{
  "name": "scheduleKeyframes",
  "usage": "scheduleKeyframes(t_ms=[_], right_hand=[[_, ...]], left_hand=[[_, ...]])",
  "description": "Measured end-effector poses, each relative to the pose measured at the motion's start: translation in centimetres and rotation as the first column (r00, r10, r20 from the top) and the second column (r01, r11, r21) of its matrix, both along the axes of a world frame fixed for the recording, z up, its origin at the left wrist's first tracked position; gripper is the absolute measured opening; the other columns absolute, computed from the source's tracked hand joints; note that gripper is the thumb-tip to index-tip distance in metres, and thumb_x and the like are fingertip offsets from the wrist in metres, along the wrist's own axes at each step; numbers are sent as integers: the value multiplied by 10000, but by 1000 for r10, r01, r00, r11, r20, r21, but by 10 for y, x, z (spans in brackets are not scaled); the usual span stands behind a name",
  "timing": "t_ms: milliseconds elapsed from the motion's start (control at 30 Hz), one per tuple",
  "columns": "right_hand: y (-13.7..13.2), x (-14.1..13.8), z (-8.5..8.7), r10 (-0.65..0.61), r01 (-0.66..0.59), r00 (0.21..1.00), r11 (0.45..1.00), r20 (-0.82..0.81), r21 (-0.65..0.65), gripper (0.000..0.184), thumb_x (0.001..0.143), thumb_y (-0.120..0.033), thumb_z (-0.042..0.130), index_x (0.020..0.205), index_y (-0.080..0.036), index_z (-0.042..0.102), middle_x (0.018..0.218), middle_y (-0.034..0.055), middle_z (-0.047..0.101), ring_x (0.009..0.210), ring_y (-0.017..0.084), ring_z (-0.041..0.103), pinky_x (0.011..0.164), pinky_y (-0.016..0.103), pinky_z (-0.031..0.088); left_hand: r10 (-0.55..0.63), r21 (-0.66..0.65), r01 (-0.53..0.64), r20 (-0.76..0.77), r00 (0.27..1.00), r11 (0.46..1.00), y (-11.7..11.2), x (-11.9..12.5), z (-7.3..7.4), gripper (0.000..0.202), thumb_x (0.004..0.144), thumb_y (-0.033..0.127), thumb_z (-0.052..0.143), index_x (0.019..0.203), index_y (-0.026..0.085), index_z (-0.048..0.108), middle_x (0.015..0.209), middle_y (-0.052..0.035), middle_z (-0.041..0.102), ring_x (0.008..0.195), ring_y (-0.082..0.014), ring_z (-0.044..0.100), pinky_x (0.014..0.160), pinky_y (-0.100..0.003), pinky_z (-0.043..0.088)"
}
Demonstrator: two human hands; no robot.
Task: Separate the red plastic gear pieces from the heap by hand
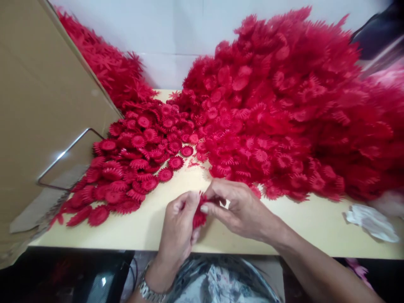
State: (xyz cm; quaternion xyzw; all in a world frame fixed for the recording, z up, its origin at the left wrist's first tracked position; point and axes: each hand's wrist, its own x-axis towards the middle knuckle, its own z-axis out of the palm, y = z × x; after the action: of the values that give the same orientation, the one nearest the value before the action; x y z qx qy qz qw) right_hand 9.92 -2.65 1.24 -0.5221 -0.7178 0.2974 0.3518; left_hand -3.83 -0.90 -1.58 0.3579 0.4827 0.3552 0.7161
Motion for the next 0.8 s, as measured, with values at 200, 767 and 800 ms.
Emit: scheduleKeyframes(t_ms=[200, 767, 800], right_hand=[[18, 28, 7, -459, 440, 887, 873, 49, 211, 134, 844, -185, 457, 726, -178, 520, 591, -18, 500, 523, 103, 460, 492, 218, 367], [-3, 13, 7, -151, 139, 984, 982, -97, -125, 90, 766, -231, 613, 835, -196, 568, 717, -21, 589, 646, 105, 541, 566, 207, 427], [-5, 8, 6, -130, 104, 980, 980, -150, -170, 89, 757, -217, 617, 801, -196, 543, 702, -32, 579, 626, 95, 529, 548, 195, 411]], left_hand=[[-78, -70, 80, 32, 996, 994, -6, -4, 2, 378, 675, 513, 652, 650, 148, 558, 448, 43, 473, 297, -18, 305, 278, -118, 200], [-20, 0, 20, -11, 1000, 1000, 8, 17, 7, 430, 592, 512, 717, 563, 152, 483, 394, 94, 363, 296, -2, 248, 273, -107, 178], [-24, -5, 24, -9, 1000, 1000, 8, 19, 8, 439, 593, 532, 706, 569, 154, 484, 403, 97, 348, 305, -4, 245, 275, -108, 177]])
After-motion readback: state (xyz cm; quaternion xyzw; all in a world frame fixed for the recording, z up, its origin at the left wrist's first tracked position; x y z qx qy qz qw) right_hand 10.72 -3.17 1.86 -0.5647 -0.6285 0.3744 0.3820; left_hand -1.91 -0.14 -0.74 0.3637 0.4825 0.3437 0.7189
